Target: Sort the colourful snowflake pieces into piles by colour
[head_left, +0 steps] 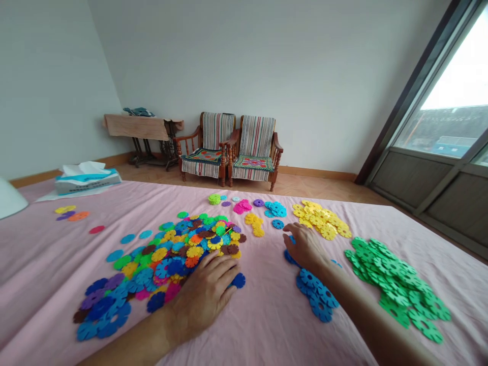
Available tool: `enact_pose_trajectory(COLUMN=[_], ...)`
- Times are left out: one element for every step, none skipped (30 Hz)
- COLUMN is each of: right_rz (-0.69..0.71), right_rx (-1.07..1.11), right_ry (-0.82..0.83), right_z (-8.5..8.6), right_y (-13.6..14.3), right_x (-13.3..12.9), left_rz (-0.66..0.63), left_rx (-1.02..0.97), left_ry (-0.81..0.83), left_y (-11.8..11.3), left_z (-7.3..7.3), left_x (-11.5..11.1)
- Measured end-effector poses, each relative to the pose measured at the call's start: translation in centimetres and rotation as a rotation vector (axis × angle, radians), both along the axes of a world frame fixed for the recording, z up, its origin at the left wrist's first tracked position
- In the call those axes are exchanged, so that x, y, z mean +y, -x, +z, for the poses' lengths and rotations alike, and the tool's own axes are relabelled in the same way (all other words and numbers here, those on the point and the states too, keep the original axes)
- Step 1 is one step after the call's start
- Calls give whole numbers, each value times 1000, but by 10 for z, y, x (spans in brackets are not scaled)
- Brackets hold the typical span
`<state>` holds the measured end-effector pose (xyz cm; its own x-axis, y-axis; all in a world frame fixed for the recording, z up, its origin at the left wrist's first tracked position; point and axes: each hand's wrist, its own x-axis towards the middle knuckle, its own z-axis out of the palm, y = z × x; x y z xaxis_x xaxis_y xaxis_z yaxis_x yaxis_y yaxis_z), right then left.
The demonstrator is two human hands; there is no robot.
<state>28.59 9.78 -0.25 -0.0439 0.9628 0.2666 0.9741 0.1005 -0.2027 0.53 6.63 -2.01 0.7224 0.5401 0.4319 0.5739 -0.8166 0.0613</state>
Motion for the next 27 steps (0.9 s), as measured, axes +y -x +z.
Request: enact_pose_trajectory(right_rz=[8, 25, 44, 59, 67, 70, 70, 74, 82, 94, 107, 120, 131, 140, 145, 148, 150, 150, 150, 152, 156, 164, 172, 182, 190, 198, 206], right_rx=[-10, -24, -39, -52, -60, -64, -66, -71, -76, -81, -86, -91, -95, -97, -99, -100, -98, -88, -71, -48, -23, 2, 24, 38, 48, 57, 66], right_ry=[2, 11, 26, 44, 60, 71, 81, 91, 102, 111, 118, 124, 129, 133, 134, 133, 132, 129, 126, 124, 127, 131, 136, 143, 150, 157, 163], right_z=[-1, -3, -5, -6, -8, -10, -11, -12, -12, -12, -11, -10, -9, -8, -6, -5, -3, -2, -1, 0, 1, 2, 2, 2, 2, 2, 1], right_y=[1, 4, 6, 8, 10, 12, 13, 13, 13, 12, 11, 9, 8, 6, 5, 3, 2, 0, -2, -4, -7, -10, -14, -18, -23, -28, -33], right_x=[7, 15, 22, 30, 36, 42, 46, 49, 51, 51, 50, 47, 44, 39, 35, 29, 24, 19, 14, 9, 5, 1, -3, -6, -10, -13, -16], left_rz=[3, 8, 12, 14, 13, 11, 8, 6, 5, 7, 9, 12, 11, 10, 8, 6, 5, 3, 1, -1, -4, -5, -5, -5, -6, -9, -11], left_rx=[2, 5, 10, 16, 21, 24, 24, 23, 18, 12, 6, 1, -3, -5, -6, -6, -7, -8, -8, -6, -2, 1, 3, 3, -1, -6, -11], left_ry=[6, 9, 12, 15, 17, 19, 21, 24, 26, 27, 27, 27, 26, 25, 23, 21, 18, 14, 12, 11, 13, 14, 13, 11, 5, -2, -7], left_y=[0, 0, 0, 0, 0, 0, 0, 0, 0, 0, 0, 0, 0, 0, 0, 0, 0, 0, 0, 0, 0, 0, 0, 0, 0, 0, 0], left_z=[-1, -1, -1, -1, -1, -1, 0, 0, 1, 1, 1, 1, 1, 1, 1, 1, 2, 3, 3, 4, 5, 5, 5, 4, 3, 2, 1], left_x=[0, 0, 0, 0, 0, 0, 0, 0, 0, 0, 0, 0, -1, -1, -1, -1, -1, -1, -1, -1, -1, -1, -1, -1, -1, 0, 0])
